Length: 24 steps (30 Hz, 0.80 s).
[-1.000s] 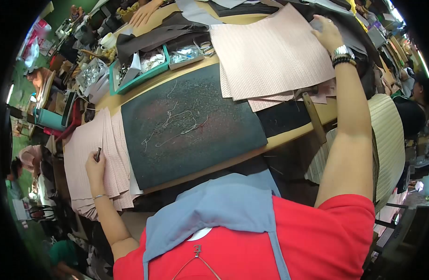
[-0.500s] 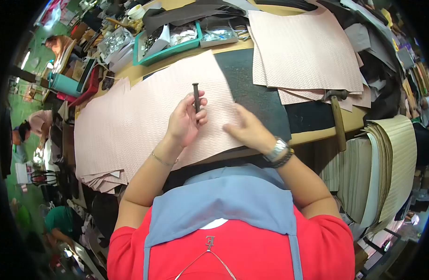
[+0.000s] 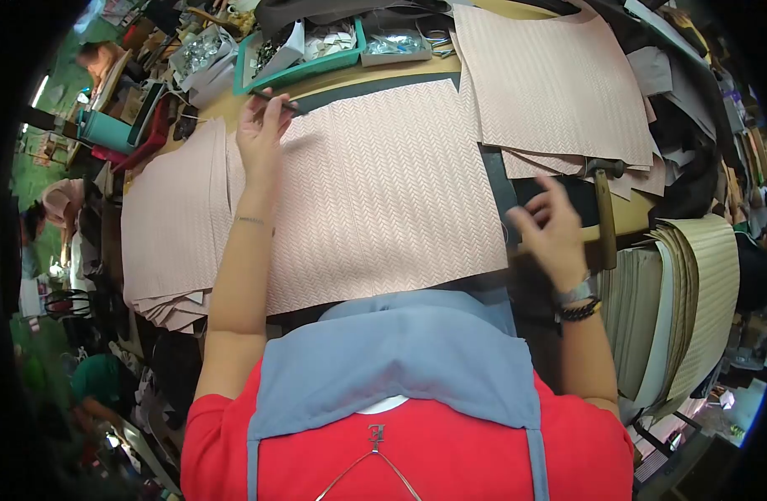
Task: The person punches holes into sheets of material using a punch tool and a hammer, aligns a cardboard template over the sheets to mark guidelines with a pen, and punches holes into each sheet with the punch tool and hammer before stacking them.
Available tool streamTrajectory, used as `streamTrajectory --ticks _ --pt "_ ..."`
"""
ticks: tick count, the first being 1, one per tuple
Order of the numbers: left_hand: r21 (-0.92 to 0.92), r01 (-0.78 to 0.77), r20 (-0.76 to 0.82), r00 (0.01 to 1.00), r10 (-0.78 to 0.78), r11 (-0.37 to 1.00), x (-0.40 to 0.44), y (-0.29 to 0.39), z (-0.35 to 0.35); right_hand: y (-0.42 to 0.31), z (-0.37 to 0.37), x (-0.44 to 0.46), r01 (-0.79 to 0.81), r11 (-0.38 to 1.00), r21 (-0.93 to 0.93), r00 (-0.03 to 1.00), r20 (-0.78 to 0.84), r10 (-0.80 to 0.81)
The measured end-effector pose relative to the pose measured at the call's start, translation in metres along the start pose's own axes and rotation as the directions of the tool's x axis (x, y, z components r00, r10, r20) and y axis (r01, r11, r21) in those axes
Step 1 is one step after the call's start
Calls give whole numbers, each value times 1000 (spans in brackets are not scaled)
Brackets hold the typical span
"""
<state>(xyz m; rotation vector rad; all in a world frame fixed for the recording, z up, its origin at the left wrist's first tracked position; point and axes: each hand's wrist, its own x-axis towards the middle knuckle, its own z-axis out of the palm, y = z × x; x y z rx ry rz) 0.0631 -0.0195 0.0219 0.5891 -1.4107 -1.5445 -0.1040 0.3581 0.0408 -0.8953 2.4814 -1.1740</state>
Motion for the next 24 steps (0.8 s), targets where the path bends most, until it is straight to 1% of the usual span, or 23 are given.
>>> streamTrajectory --ticks 1,2,3,4,6,7,9,10,13,16,17,20,23,24 --pt "3 -53 13 999 53 999 6 -11 4 17 -15 10 87 962 -259 984 -128 -124" --pt "4 -107 26 994 107 994 11 -19 8 37 -30 19 130 896 -424 949 -209 -236" --pt "8 -133 42 990 132 991 13 -24 11 58 -46 26 98 786 -610 925 -235 -297" --pt "42 -124 58 991 121 991 14 -28 11 79 -58 29 37 693 -720 913 -258 -317" --pt "112 -106 88 991 97 988 13 -37 10 122 -69 29 -107 659 -745 912 -337 -232" --pt "101 -50 90 995 41 994 10 -42 7 126 -69 29 -157 655 -739 922 -348 -172" --pt "133 -72 82 995 61 989 10 -42 6 129 -68 29 -257 639 -725 927 -371 -49" --pt "148 -80 80 994 69 986 9 -42 6 131 -68 28 -252 645 -722 930 -366 -46" --pt "64 -137 54 990 133 989 9 -40 8 130 -66 31 -239 658 -714 934 -355 -47" --pt "-59 -73 -48 996 71 996 11 -35 6 125 -65 29 -239 656 -716 934 -355 -48" --pt "-89 -25 -81 997 18 996 12 -34 3 125 -65 29 -237 656 -717 934 -354 -50" --pt "-157 -3 -125 992 -17 988 15 -35 -2 124 -65 31 -225 644 -732 939 -338 -56" --pt "-16 -50 -78 996 49 999 14 -37 1 125 -65 31 -224 639 -736 941 -335 -56" --pt "17 -70 -40 997 70 997 13 -38 2 128 -65 31 -226 641 -733 942 -333 -48"
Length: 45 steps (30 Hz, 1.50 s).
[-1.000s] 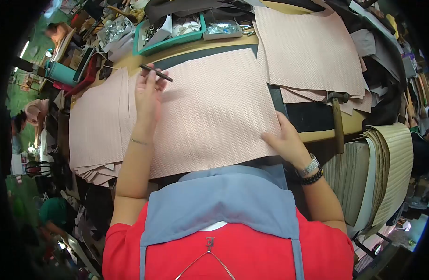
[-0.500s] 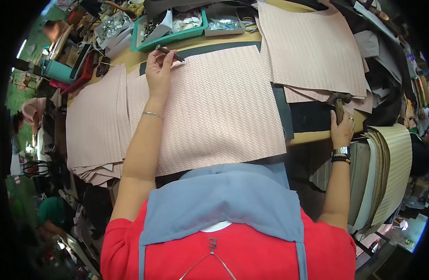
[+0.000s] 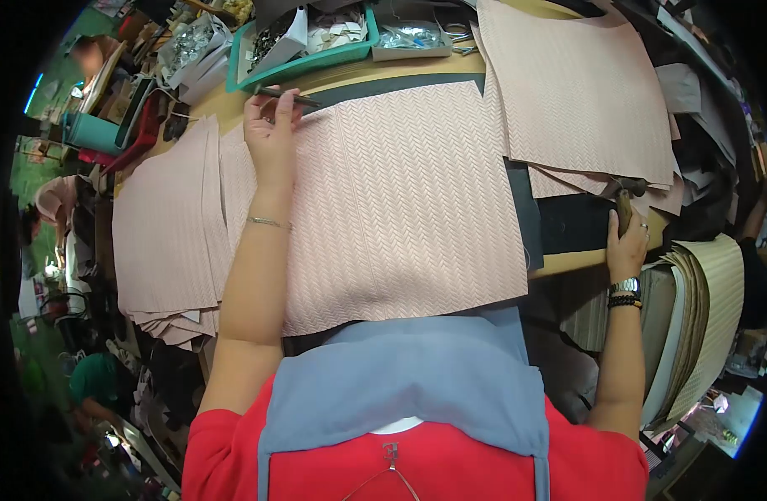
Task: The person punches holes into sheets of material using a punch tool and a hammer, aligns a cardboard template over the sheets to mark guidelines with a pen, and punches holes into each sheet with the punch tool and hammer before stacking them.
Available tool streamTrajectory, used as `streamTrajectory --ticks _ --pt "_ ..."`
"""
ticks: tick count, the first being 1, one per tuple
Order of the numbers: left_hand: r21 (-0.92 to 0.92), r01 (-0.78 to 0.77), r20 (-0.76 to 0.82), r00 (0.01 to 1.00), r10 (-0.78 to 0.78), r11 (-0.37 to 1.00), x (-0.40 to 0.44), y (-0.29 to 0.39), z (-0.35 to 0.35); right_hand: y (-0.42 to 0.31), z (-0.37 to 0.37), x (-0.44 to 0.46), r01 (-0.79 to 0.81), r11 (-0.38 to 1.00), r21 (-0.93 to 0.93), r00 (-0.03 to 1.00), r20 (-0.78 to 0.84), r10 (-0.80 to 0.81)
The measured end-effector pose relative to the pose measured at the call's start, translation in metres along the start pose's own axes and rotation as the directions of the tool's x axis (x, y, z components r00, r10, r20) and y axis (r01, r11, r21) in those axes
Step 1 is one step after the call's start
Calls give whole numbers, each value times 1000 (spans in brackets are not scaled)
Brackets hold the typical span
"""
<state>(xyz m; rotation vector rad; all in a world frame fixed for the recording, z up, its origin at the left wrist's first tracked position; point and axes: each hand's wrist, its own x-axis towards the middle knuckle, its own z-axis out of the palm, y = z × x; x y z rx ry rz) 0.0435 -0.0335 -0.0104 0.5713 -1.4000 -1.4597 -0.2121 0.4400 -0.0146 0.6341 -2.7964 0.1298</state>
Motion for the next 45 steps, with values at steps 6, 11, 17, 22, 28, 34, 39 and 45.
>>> streamTrajectory --ticks 6,11,17,22,28,34,39,45 --pt "156 -31 159 987 6 987 -10 5 9 12 8 1 24 1000 -18 1000 -14 -24" --pt "124 -6 151 988 -13 992 -14 11 12 10 5 1 -3 1000 -8 1000 22 3" --pt "105 -29 185 983 10 994 -14 9 12 14 9 1 7 1000 -15 1000 19 -7" --pt "123 -22 208 978 -4 992 -16 11 13 12 6 0 8 1000 -10 1000 14 -8" --pt "162 -72 215 976 36 984 -16 8 12 8 4 0 1 1000 1 1000 20 -1" --pt "189 -54 227 974 10 980 -16 8 13 10 5 1 -23 1000 -18 999 31 23" --pt "245 -70 246 969 7 967 -19 15 15 11 5 1 -6 1000 8 1000 28 6" --pt "270 -111 210 976 53 956 -16 6 13 7 2 1 -9 999 52 999 46 7"
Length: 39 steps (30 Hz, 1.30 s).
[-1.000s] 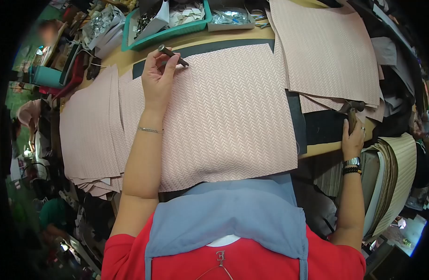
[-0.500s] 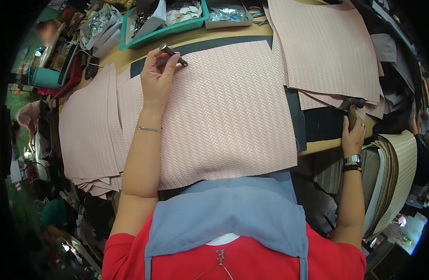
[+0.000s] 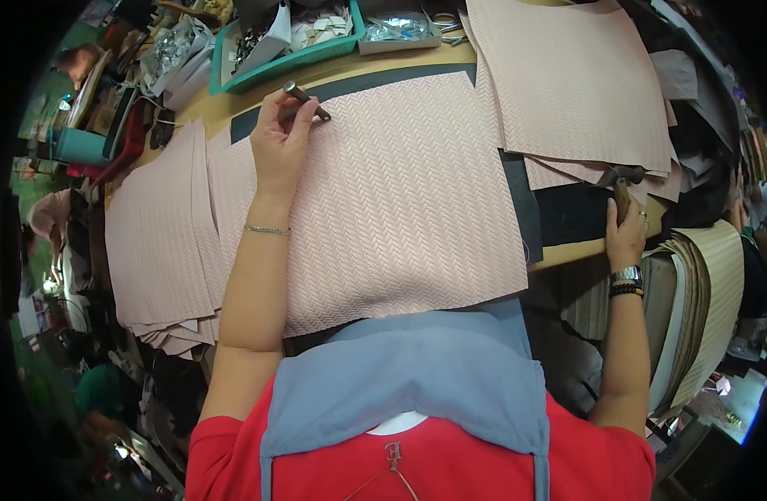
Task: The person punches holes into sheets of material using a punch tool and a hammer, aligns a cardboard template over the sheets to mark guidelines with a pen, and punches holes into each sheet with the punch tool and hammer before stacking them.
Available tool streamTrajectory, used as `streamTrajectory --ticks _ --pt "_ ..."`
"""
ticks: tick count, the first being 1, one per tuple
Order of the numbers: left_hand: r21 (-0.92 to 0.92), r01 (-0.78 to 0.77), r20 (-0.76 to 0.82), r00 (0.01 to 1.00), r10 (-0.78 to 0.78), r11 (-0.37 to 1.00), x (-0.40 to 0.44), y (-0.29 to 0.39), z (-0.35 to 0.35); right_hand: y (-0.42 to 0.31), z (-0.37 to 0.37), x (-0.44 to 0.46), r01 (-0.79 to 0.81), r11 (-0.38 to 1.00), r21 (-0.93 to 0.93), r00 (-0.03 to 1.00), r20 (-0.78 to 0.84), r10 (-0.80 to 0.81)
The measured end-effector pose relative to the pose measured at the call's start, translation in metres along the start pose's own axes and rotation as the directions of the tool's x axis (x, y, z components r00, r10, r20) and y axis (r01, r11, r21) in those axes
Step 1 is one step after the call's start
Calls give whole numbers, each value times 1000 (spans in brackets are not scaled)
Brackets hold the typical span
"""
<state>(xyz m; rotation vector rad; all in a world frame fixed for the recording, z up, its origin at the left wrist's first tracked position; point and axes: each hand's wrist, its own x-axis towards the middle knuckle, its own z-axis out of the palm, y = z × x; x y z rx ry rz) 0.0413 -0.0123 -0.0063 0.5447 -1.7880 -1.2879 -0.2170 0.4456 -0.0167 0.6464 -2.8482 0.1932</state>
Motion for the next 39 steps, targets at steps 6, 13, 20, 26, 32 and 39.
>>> streamTrajectory --ticks 6,13,20,26,32,39 --pt "-39 3 20 1000 -2 999 0 3 1 0 2 0 17 999 -43 999 -39 -19" --pt "-25 -5 46 999 6 1000 0 1 0 10 1 -4 53 996 -73 998 -33 -55" --pt "-34 3 41 999 -2 999 -1 6 0 15 -4 -22 -29 998 -58 1000 6 30" --pt "-22 -8 39 999 8 1000 -1 5 0 12 -12 -15 -171 877 449 985 101 140" --pt "70 -36 30 999 34 997 -1 6 2 -120 -88 -4 -148 473 869 987 162 11" --pt "30 23 53 998 -24 999 -1 9 2 -234 -122 19 134 590 796 804 261 -534"
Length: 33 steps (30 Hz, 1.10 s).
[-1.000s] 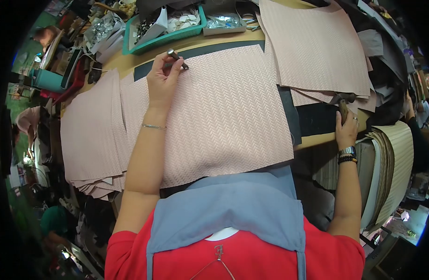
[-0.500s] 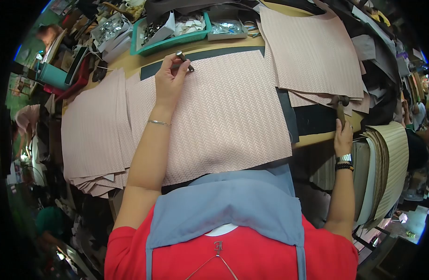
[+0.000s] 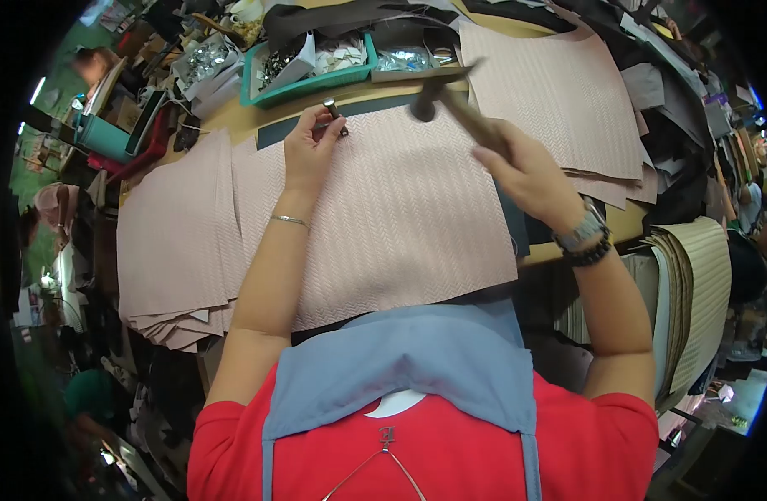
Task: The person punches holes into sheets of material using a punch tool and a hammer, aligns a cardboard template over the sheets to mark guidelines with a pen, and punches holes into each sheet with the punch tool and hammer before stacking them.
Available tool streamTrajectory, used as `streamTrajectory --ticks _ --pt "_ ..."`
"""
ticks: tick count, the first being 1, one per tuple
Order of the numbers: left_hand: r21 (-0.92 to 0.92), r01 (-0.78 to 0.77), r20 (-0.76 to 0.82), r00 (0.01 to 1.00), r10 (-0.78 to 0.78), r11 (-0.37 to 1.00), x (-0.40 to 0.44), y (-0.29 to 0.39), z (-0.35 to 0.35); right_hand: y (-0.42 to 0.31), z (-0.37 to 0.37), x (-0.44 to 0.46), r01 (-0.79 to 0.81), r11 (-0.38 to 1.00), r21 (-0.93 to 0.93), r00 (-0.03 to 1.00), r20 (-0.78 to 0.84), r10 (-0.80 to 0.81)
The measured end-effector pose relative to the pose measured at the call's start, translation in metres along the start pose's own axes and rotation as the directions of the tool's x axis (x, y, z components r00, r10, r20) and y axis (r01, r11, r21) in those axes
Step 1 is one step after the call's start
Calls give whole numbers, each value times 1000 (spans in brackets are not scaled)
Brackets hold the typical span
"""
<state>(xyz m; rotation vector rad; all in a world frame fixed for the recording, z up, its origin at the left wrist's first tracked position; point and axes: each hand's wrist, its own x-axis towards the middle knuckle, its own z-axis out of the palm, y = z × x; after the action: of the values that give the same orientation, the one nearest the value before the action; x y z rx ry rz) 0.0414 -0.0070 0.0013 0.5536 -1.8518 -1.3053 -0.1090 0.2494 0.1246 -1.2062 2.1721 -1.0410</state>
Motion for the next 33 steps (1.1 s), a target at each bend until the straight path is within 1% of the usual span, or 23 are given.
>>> streamTrajectory --ticks 2,5,6,8,9,10,11,12,14,17,19,20,21,22,23,24,25,27,28,29,30,32,33 --pt "20 -28 -3 1000 28 999 1 0 -1 -20 7 20 166 976 -140 986 60 -159" --pt "-7 -55 8 998 56 998 2 -11 0 -48 20 47 464 880 95 875 -201 -440" --pt "-5 -46 12 999 46 999 2 -9 0 -60 22 51 499 838 220 858 -259 -443" --pt "0 -28 20 999 28 1000 1 -4 0 -63 35 62 563 725 398 827 -285 -485" --pt "16 -26 15 1000 26 1000 0 -3 -1 -56 43 70 578 798 170 812 -220 -541" --pt "31 -25 11 1000 25 999 0 -1 -1 -44 52 76 576 814 -70 802 -144 -580" --pt "46 -26 6 1000 25 999 0 0 0 -41 63 72 366 899 -241 931 94 -354" --pt "37 -39 17 999 39 999 0 -2 0 -39 66 67 232 947 -222 969 142 -204" --pt "19 -66 33 997 65 998 1 -4 0 -39 54 65 220 960 -175 964 187 -187" --pt "127 -13 35 999 8 992 0 0 -1 -23 37 45 134 988 -78 984 126 -124" --pt "105 -17 -38 999 21 994 4 -13 -1 21 25 23 178 974 -142 976 -100 -193" --pt "97 -19 -77 997 27 995 6 -18 -1 46 17 7 157 970 -183 955 -222 -196" --pt "-52 15 -85 996 -19 999 7 -15 -3 71 7 -13 133 967 -220 918 -341 -203" --pt "-164 36 -124 991 -57 986 10 -20 -3 94 -6 -33 -127 948 -292 904 -427 -10" --pt "-272 51 -159 982 -97 961 13 -26 -4 120 -19 -52 -129 932 -340 881 -471 -50" --pt "-373 56 -195 971 -137 926 14 -29 -5 141 -31 -72 -322 823 -467 830 -558 8" --pt "-446 109 -170 964 -203 888 12 -18 -3 140 -40 -88 -348 763 -544 834 -551 -13" --pt "-196 124 -39 990 -134 973 9 -18 -2 181 -60 -109 -393 704 -592 833 -553 0" --pt "204 -103 -83 989 122 973 4 -23 6 197 -62 -112 -475 646 -598 812 -581 59" --pt "191 -168 3 985 170 967 -3 -9 11 203 -60 -111 -486 625 -611 801 -597 39" --pt "273 -119 86 991 99 955 -10 2 14 207 -57 -107 -502 601 -622 786 -618 18" --pt "394 -62 253 967 -43 917 -23 44 7 185 -40 -83 -268 710 -651 854 -502 -137" --pt "451 -50 253 965 -74 891 -27 55 2 163 -26 -72 -149 745 -651 868 -447 -217"
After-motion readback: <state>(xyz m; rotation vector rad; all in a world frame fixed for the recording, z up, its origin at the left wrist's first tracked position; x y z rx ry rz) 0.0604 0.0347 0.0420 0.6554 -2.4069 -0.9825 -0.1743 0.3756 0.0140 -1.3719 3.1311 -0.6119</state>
